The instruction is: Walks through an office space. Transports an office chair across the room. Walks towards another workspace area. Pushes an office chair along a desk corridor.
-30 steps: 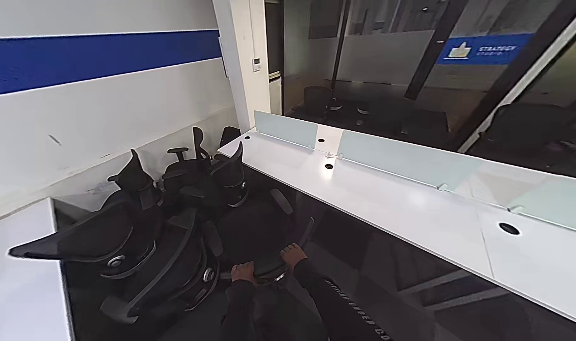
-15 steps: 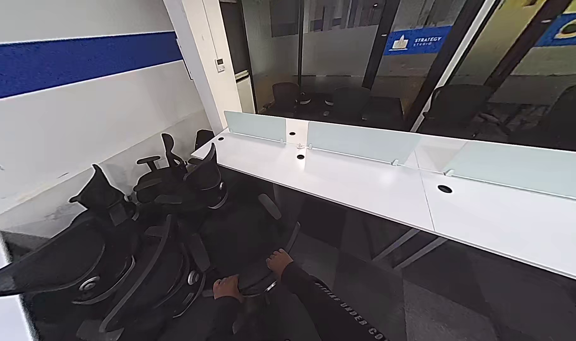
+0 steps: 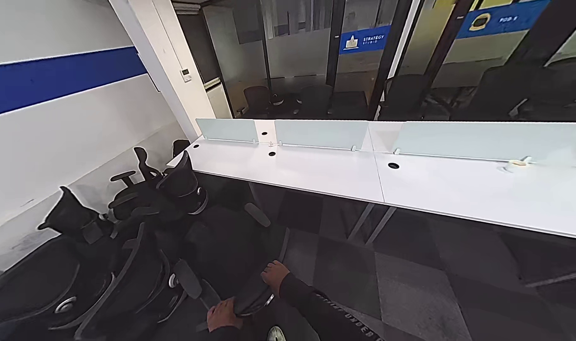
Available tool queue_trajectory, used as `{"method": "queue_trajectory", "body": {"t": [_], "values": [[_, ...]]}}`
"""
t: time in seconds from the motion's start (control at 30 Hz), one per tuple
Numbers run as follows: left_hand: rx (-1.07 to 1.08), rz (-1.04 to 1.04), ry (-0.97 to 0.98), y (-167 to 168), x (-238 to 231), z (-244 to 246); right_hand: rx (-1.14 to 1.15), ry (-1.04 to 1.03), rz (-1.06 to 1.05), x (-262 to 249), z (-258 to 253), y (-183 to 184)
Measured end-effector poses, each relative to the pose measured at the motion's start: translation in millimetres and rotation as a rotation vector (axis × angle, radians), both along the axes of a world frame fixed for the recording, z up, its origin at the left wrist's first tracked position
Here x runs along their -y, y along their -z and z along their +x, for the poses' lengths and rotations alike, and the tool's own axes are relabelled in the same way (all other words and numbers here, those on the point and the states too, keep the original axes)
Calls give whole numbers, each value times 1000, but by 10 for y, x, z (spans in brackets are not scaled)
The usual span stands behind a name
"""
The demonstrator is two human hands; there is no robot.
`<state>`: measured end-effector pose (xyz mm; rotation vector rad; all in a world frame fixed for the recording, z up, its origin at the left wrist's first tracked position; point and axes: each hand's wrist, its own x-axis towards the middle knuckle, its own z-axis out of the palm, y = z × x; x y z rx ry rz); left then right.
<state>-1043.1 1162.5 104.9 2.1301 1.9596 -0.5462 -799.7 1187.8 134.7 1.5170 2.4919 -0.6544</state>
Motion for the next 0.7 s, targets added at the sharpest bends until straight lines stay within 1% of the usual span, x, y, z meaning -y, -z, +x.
{"method": "queue_trajectory", "body": {"t": [0.07,0.13,0.23,0.3,0.37,0.57,0.7], "values": [[-8,14,9,24,133,-54,-6,2,-22,187,-11,-24],[-18,-5,25,-25,231,-72,-18,11,-33,357,-12,-37],[-13,-34,62,-48,365,-14,-31,33,-23,595,86,-34],[-48,-84,86,-52,455,87,-32,50,-24,763,182,-31],[-51,-86,121,-41,578,201,-32,73,-19,937,303,-20],[24,-90,267,-97,968,588,-34,169,-4,1448,710,18],[47,-147,347,-202,1221,887,-23,220,23,1781,978,26]]}}
